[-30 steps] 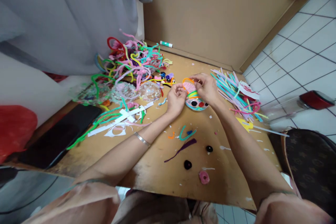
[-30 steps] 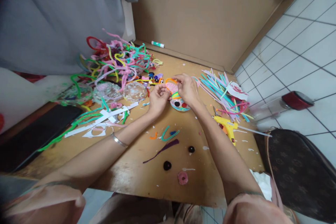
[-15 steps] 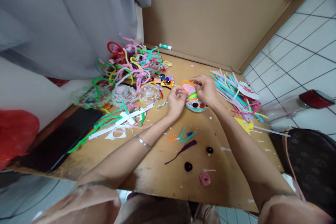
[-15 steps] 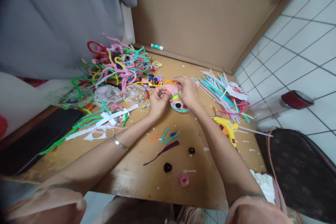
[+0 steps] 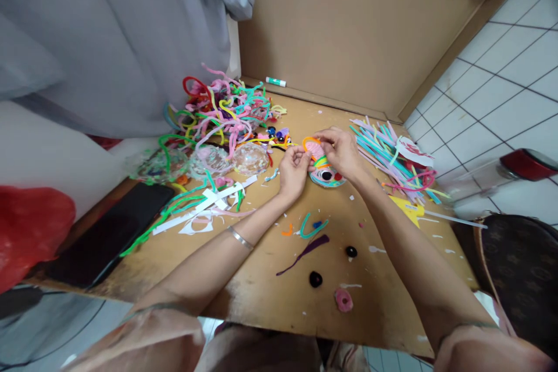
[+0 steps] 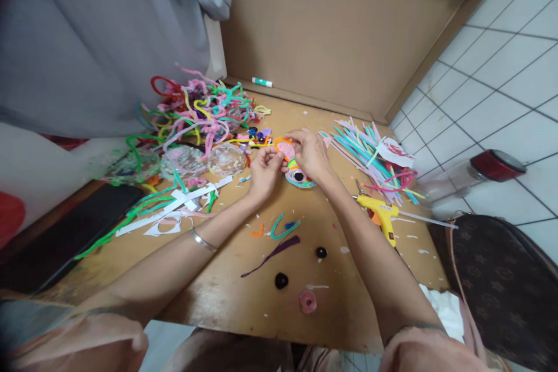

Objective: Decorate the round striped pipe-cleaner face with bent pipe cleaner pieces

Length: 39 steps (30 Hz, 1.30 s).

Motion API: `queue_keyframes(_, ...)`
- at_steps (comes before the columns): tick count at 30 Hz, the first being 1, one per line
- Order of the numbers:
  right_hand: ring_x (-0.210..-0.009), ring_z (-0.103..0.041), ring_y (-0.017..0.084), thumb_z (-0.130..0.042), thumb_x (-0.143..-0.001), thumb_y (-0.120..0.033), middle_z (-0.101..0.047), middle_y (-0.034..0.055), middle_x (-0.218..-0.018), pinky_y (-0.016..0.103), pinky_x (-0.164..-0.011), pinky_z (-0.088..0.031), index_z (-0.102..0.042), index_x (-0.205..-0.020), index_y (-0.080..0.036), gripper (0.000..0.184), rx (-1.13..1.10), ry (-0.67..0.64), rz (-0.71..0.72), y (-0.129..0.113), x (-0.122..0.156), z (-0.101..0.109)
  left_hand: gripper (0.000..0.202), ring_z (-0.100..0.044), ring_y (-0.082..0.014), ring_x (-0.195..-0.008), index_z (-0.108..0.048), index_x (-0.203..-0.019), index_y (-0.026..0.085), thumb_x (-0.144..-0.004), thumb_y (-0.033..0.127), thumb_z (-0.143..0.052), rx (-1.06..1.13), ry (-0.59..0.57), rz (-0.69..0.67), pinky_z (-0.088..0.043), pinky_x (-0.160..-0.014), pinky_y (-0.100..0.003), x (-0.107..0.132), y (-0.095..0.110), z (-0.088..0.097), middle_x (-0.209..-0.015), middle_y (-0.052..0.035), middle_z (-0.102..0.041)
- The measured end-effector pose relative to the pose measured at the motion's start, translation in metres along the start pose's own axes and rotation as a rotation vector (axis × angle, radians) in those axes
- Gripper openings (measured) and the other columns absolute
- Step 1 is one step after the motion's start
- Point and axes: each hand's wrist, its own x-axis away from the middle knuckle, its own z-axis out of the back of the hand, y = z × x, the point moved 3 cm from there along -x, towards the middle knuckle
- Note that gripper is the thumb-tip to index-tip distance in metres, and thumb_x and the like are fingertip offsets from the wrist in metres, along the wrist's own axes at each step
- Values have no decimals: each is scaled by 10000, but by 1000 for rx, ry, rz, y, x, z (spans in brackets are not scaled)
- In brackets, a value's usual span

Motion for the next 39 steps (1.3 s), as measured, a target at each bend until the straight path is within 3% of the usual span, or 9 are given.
queue_keyframes(21, -902, -675, 219, -471, -766, -33, -749, 78, -969, 351, -824, -515, -773, -954, -202, 394, -21, -5, -16, -2, 1, 2, 296, -573, -64, -501, -564, -757, 157, -769, 387, -751, -27, -13, -27, -510, -523, -171, -3, 0, 2, -584, 41, -592)
queue_keyframes(29, -890, -674, 219, -476, -760, -46, -751, 81, -976, 351, -820, -517, -775, -964, -206, 396, -7, -19, -12, -4, 0, 3, 310, -476, -60, -477, -553, -702, 167, -795, 410, -722, -92, -19, -98, -410, -484, -169, -2, 6, 3, -555, 50, -541)
queue_keyframes(39, -810, -633, 204, -485, -750, -72, -718, 63, -888, 330, -774, -501, -751, -1034, -197, 408, 4, 3, 62, -15, 3, 11, 344, -422, -79, -523, -534, -647, 179, -822, 434, -684, -157, -23, -197, -371, -548, -195, 1, 16, 5, -549, 49, -491)
